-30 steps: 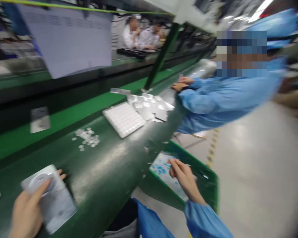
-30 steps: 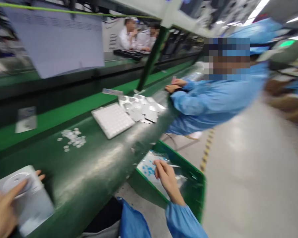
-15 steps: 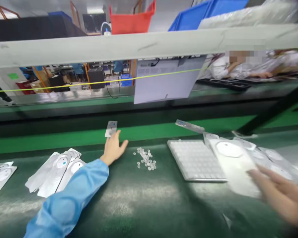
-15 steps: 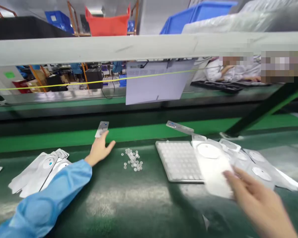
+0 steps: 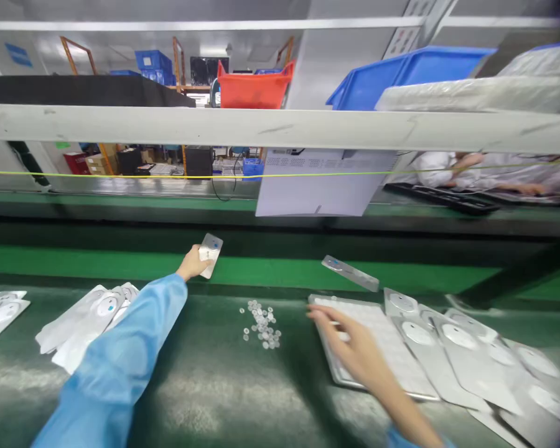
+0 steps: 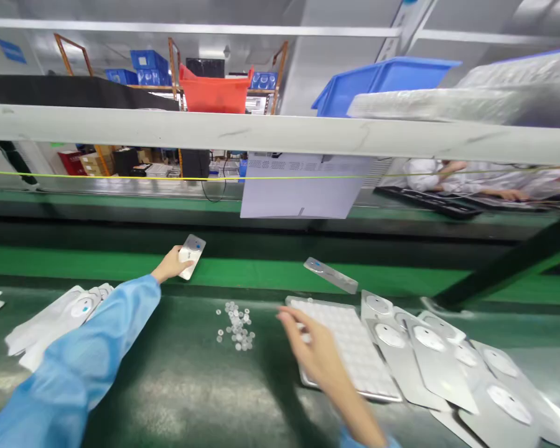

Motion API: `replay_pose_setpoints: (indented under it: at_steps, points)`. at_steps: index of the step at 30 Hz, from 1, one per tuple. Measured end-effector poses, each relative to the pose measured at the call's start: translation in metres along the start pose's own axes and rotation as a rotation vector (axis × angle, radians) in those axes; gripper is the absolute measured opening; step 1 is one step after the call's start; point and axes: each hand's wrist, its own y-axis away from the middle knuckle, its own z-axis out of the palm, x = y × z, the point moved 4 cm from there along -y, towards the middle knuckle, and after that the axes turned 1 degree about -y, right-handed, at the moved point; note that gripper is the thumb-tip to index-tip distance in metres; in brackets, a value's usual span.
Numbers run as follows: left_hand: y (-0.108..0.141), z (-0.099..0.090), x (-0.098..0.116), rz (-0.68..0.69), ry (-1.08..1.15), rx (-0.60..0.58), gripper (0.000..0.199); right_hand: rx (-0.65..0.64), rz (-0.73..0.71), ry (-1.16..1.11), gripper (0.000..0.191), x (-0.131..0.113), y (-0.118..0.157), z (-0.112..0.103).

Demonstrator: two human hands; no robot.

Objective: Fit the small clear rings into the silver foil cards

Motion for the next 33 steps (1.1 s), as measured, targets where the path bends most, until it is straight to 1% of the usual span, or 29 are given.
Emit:
replay_pose_setpoints:
  at_steps: [2, 3, 4, 6, 7, 8, 9, 11, 13, 15, 17, 18, 19, 20, 22, 23, 24, 25, 26, 28, 31, 33]
  points:
    - [0.042, 0.010, -0.002, -0.040, 0.047, -0.020, 0.037, -0.288, 0.050, -0.272, 0.059, -0.032, 0.004, 0.065]
    - [0.067, 0.016, -0.004, -0.064, 0.084, -0.043, 0.041, -0.405, 0.083, -0.381, 0.061, -0.043, 0.006, 0.093]
    - [0.093, 0.021, -0.007, -0.087, 0.115, -0.079, 0.045, -0.484, 0.098, -0.449, 0.062, -0.052, 0.010, 0.115]
    - [0.142, 0.029, -0.013, -0.159, 0.223, -0.194, 0.051, -0.583, 0.111, -0.516, 0.063, -0.063, 0.021, 0.148]
    - [0.160, 0.029, -0.015, -0.188, 0.267, -0.213, 0.052, -0.619, 0.110, -0.525, 0.062, -0.067, 0.030, 0.158]
    - [0.172, 0.026, -0.018, -0.220, 0.318, -0.204, 0.052, -0.666, 0.110, -0.529, 0.061, -0.070, 0.039, 0.166]
    - [0.179, 0.022, -0.021, -0.250, 0.372, -0.174, 0.054, -0.720, 0.111, -0.530, 0.059, -0.072, 0.049, 0.172]
    - [0.181, 0.014, -0.026, -0.299, 0.486, -0.107, 0.060, -0.813, 0.105, -0.516, 0.056, -0.075, 0.065, 0.180]
    - [0.175, 0.010, -0.033, -0.334, 0.598, -0.094, 0.065, -0.836, 0.101, -0.494, 0.053, -0.076, 0.073, 0.183]
    - [0.170, 0.012, -0.039, -0.352, 0.654, -0.103, 0.065, -0.818, 0.120, -0.494, 0.051, -0.075, 0.073, 0.184]
    - [0.168, 0.015, -0.044, -0.370, 0.646, -0.112, 0.066, -0.785, 0.151, -0.511, 0.050, -0.072, 0.071, 0.182]
    - [0.168, 0.016, -0.046, -0.374, 0.613, -0.119, 0.065, -0.737, 0.149, -0.512, 0.048, -0.071, 0.068, 0.179]
    - [0.169, 0.017, -0.048, -0.372, 0.559, -0.126, 0.064, -0.657, 0.129, -0.502, 0.046, -0.070, 0.065, 0.175]
    - [0.170, 0.017, -0.049, -0.366, 0.493, -0.134, 0.062, -0.548, 0.085, -0.480, 0.043, -0.070, 0.062, 0.168]
    - [0.172, 0.017, -0.048, -0.345, 0.360, -0.146, 0.057, -0.307, -0.063, -0.394, 0.035, -0.072, 0.060, 0.155]
    - [0.172, 0.018, -0.047, -0.337, 0.307, -0.155, 0.054, -0.212, -0.156, -0.337, 0.030, -0.075, 0.061, 0.149]
    - [0.172, 0.018, -0.046, -0.330, 0.271, -0.167, 0.053, -0.153, -0.249, -0.279, 0.025, -0.078, 0.063, 0.146]
    - [0.172, 0.018, -0.045, -0.323, 0.248, -0.180, 0.052, -0.131, -0.335, -0.225, 0.021, -0.081, 0.066, 0.146]
    - [0.171, 0.019, -0.044, -0.318, 0.234, -0.186, 0.051, -0.137, -0.404, -0.174, 0.021, -0.082, 0.069, 0.148]
    - [0.171, 0.019, -0.043, -0.314, 0.220, -0.186, 0.051, -0.177, -0.484, -0.096, 0.027, -0.081, 0.073, 0.154]
    - [0.170, 0.019, -0.045, -0.321, 0.209, -0.195, 0.057, -0.206, -0.518, -0.032, 0.034, -0.075, 0.074, 0.160]
    - [0.170, 0.018, -0.045, -0.309, 0.193, -0.222, 0.059, -0.203, -0.521, -0.006, 0.033, -0.073, 0.072, 0.160]
